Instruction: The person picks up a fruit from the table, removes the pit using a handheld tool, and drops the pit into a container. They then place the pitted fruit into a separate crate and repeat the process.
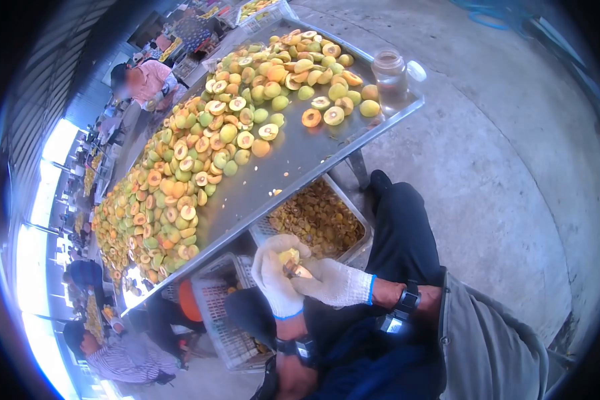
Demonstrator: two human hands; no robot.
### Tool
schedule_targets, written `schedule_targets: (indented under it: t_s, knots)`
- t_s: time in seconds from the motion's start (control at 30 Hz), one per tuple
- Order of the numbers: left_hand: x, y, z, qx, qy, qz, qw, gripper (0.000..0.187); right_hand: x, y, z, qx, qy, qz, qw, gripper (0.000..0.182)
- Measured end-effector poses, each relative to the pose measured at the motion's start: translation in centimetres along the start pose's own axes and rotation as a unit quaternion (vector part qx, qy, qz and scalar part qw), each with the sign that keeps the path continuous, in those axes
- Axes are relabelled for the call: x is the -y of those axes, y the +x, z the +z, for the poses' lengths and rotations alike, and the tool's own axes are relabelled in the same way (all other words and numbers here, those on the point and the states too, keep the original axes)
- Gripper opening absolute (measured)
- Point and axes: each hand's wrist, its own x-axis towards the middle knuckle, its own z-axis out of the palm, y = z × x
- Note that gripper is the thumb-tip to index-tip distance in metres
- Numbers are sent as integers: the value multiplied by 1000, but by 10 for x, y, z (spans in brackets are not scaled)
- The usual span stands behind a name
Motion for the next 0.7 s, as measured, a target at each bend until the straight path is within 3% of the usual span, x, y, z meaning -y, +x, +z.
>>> schedule_targets:
  t_s: [0.03,0.1,0.13,0.2,0.23,0.3,0.33,0.43,0.5,0.6,0.63,0.7]
  knots:
    - [-1,0,-4,22,-19,-14,999,40,3,-1,-2,1,-1,1,1000,41]
    - [0,2,-8,46,-38,-25,998,39,17,-4,-11,87,7,132,987,46]
    - [2,1,-10,55,-51,-28,997,40,23,-6,-13,86,9,132,988,46]
    - [2,1,-13,60,-64,-32,996,41,30,-8,-16,135,122,186,966,41]
    - [-1,2,-12,58,-45,-44,996,42,27,-7,-13,135,121,186,966,41]
    - [-2,4,-11,55,-27,-56,997,43,20,-6,-2,26,35,66,997,41]
    - [-2,4,-11,51,-12,-53,997,43,23,-7,-4,25,34,66,997,41]
    - [-4,5,-10,58,3,-41,997,43,32,-8,-11,59,95,113,987,41]
    - [-7,6,-10,70,4,-32,997,43,31,-9,-16,142,196,195,950,39]
    - [-10,7,-6,70,15,-6,997,42,31,-8,-14,113,162,162,967,40]
    - [-10,6,-4,55,8,-39,998,42,27,-7,-13,113,161,162,967,40]
    - [-12,5,-1,40,1,-74,996,42,18,-3,-11,34,-10,-2,999,40]
